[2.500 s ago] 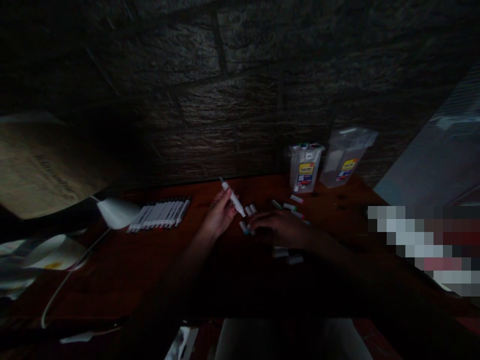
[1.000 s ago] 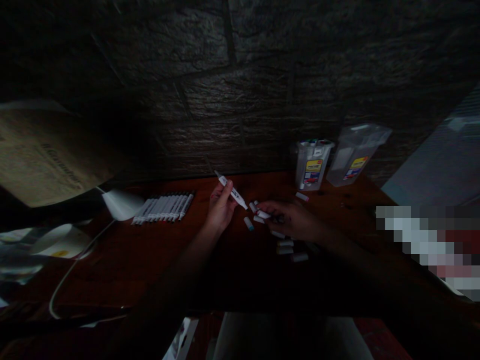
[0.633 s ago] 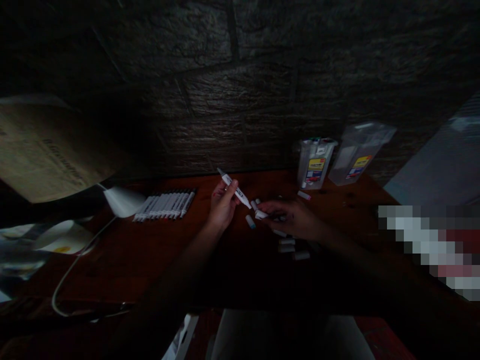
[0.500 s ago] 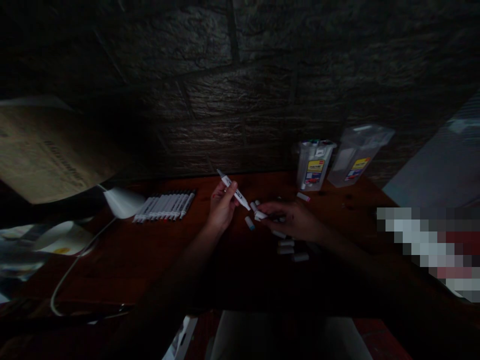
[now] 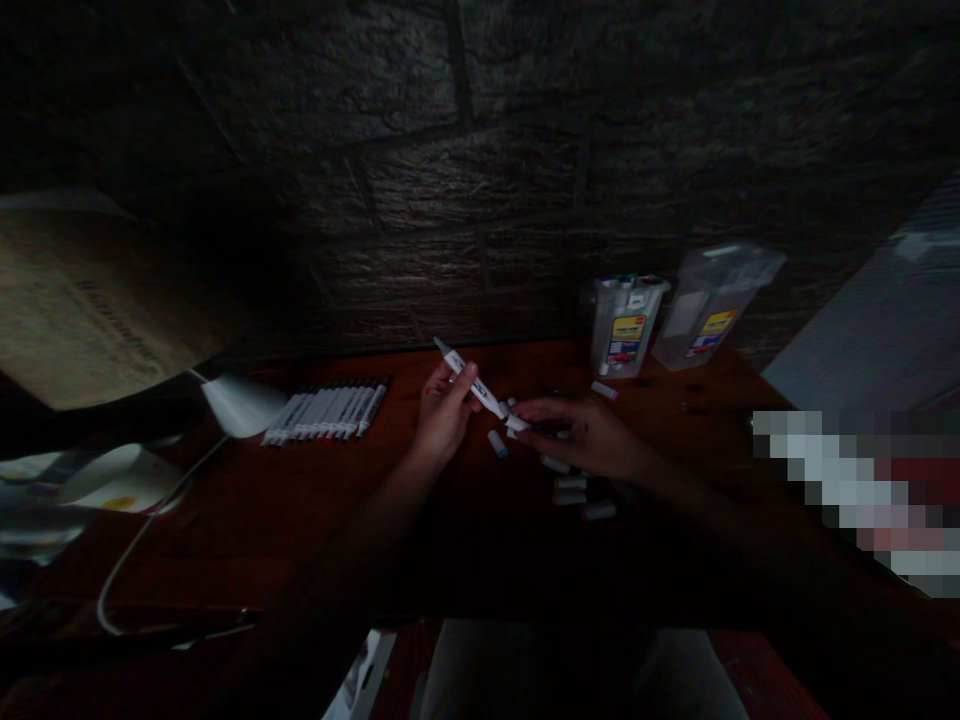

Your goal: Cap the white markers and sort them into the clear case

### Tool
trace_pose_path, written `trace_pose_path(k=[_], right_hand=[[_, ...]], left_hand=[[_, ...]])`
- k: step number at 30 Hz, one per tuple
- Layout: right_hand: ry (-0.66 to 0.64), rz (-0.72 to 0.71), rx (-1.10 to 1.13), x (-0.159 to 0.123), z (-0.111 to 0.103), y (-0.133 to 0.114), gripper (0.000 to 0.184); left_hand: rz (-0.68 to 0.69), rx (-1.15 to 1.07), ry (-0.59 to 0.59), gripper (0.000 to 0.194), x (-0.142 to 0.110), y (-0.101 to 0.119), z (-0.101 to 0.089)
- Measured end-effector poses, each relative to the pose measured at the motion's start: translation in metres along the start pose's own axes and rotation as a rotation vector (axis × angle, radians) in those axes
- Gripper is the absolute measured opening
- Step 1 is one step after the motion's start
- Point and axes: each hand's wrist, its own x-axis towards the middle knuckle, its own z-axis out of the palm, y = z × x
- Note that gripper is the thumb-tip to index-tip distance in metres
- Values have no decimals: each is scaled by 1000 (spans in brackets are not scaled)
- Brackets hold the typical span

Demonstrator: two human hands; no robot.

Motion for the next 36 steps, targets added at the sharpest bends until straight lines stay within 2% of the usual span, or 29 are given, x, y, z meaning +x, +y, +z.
trace_pose_path(k=[4,12,20,31,36], right_hand=[[5,-3,-9,1,-2,0,30],[87,87,-16,3,-5,-2,30],[138,85,11,4,-6,-1,28],[205,71,-5,6,-9,-1,24],[212,60,5,5,-8,-1,24]], left_hand=[[-47,58,-66,38,-2,-4,1],[-106,79,-121,33,-2,-4,-2],[-160,79,-173,30,-2,-4,-5],[-221,93,-261,33,-6,-4,-4],[-206,209,-311,39,-6,-7,-7]])
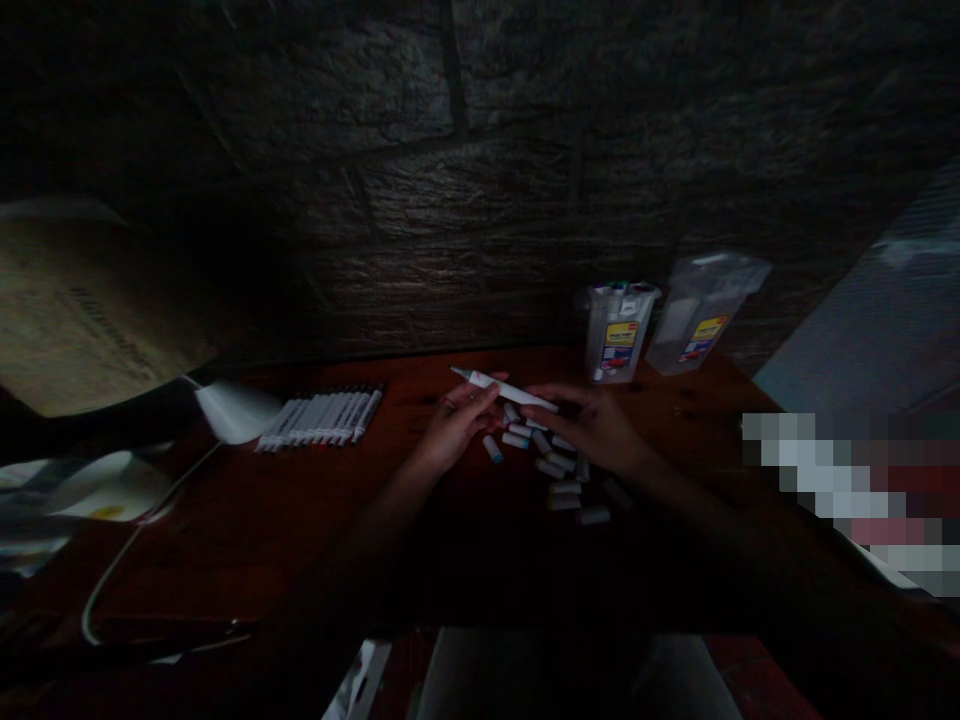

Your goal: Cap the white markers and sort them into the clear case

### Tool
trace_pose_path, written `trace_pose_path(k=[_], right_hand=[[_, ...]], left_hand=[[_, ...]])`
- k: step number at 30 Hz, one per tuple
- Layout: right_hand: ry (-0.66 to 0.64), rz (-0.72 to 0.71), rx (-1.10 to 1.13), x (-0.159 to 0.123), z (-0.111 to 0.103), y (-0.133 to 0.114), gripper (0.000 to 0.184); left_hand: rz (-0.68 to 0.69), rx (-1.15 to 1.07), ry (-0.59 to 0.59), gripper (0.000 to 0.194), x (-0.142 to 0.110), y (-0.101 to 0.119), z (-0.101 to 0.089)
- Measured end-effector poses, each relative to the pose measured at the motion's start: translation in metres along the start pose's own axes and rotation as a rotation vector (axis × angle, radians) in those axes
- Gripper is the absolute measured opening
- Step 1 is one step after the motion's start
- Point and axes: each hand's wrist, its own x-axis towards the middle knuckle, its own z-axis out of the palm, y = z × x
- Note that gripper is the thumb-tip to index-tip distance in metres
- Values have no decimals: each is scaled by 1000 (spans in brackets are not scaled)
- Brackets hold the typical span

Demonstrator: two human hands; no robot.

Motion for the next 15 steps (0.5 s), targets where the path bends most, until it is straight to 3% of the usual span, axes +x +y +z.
trace_pose_path(k=[4,8,10,11,15], right_hand=[[65,33,-42,1,-2,2,25],[165,73,-69,2,-7,4,25],[146,57,-101,3,-8,5,23],[137,30,-127,3,-8,6,22],[165,-103,-229,3,-5,8,20]], left_hand=[[116,340,-6,37,-5,-1,5],[529,780,21,33,-13,2,14],[682,921,39,17,-14,4,16],[728,980,27,7,-13,5,16],[794,1133,-115,24,-9,7,13]])
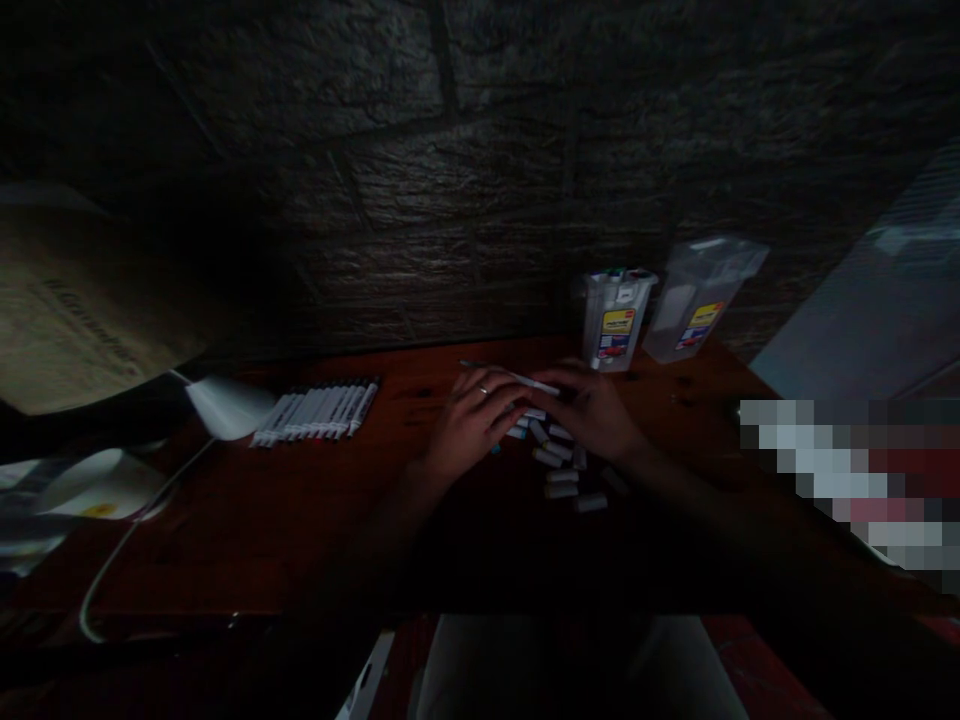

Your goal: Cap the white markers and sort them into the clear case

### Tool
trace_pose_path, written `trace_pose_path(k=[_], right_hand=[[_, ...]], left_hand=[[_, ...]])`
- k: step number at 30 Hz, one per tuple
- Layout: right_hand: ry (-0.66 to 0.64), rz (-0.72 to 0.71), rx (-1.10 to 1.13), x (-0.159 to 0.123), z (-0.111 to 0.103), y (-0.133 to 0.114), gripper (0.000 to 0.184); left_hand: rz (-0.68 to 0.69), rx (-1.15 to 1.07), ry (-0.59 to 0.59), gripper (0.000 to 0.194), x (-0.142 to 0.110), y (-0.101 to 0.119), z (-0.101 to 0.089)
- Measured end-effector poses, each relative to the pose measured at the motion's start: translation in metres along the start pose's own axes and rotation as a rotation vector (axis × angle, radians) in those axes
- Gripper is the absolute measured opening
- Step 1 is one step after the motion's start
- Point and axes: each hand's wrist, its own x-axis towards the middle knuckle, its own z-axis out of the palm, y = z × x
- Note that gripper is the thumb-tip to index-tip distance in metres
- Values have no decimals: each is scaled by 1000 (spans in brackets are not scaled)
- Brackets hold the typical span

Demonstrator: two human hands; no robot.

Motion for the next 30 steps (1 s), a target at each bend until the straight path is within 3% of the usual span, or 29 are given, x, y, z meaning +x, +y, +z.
trace_pose_path(k=[7,11,19,24,30], right_hand=[[-78,-10,23,-2,6,4,23],[-104,85,105,-4,8,8,26],[-64,213,248,-1,5,1,50],[-75,225,238,2,-3,2,29],[-113,319,322,2,-3,3,28]], left_hand=[[-77,-20,-40,26,-2,-2,1],[-134,-170,-56,26,-4,-3,4],[-215,-175,16,26,-5,-11,3],[-270,-200,40,21,-4,-11,0],[-238,-230,37,33,-5,-11,3]])
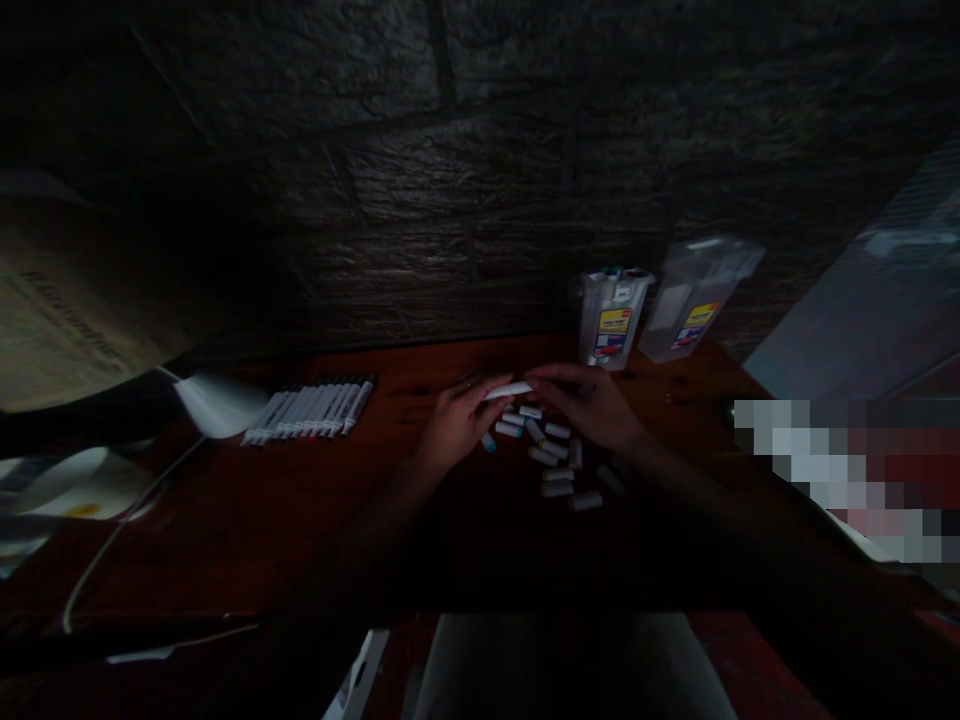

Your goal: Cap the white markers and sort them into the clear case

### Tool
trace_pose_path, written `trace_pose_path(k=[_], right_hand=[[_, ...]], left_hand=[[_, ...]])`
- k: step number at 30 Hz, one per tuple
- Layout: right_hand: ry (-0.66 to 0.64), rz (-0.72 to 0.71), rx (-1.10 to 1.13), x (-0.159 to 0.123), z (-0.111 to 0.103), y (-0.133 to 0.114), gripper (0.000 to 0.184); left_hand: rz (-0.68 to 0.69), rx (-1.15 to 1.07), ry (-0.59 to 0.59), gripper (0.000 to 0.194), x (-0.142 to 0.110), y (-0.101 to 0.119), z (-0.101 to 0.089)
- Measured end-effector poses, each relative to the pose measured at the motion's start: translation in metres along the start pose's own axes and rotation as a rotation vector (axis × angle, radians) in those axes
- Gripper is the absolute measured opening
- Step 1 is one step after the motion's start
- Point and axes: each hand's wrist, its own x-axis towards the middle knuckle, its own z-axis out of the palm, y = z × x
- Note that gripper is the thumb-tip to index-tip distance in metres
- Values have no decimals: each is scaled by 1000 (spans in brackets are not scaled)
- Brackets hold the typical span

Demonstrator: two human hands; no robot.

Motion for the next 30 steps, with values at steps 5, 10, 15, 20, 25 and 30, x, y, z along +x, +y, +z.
trace_pose_path(k=[5,10,15,20,25,30], right_hand=[[-66,17,84,0,-1,-3,29],[-65,4,68,0,-2,-3,28],[-58,11,132,-2,0,-6,27],[-76,3,225,-3,1,-11,29],[-160,-18,241,-5,3,-12,23],[-214,-27,118,-6,4,-8,16]], left_hand=[[-4,-52,32,30,2,0,-1],[40,13,18,31,1,-2,-1],[96,126,-18,34,-3,-4,-2],[214,235,-22,29,-2,-5,-2],[204,306,0,29,-1,4,-4],[115,348,-32,18,-2,17,-11]])
